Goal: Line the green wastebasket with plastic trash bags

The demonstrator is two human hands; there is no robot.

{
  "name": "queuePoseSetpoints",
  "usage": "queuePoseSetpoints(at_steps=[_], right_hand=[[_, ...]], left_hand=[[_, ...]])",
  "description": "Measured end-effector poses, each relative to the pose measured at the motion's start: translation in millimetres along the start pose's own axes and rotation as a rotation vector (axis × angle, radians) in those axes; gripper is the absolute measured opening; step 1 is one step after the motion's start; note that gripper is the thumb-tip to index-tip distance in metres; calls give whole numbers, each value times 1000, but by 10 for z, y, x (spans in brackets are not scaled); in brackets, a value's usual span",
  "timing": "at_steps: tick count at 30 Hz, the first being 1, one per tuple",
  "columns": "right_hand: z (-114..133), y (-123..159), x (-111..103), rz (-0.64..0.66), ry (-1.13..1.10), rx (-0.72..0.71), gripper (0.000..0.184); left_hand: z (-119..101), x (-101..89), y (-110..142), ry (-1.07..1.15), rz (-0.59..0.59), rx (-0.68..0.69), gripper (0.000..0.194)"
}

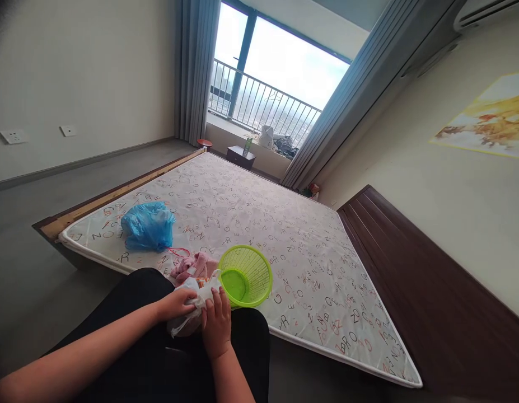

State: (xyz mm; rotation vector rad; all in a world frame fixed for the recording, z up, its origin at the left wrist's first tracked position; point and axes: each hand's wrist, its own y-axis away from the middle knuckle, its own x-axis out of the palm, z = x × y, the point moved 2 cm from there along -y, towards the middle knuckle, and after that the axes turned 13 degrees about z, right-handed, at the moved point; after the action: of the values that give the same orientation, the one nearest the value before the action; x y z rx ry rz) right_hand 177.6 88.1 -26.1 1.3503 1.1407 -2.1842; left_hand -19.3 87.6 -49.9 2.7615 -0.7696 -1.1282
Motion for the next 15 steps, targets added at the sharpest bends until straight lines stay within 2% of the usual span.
queuePoseSetpoints(at_steps=[3,5,10,15], right_hand=[[13,-26,37,79,-1,-55,37],[-13,-36,59,135,6,-34,40],[-82,-15,103,220,21,11,19],[-79,2,125,218,-43,68,11]], left_hand=[[-6,53,-1,-27,40,23,10],[-16,84,2,-49,52,19,9],[-24,83,2,-13,27,1,11],[64,51,-62,233,-12,-55,10]])
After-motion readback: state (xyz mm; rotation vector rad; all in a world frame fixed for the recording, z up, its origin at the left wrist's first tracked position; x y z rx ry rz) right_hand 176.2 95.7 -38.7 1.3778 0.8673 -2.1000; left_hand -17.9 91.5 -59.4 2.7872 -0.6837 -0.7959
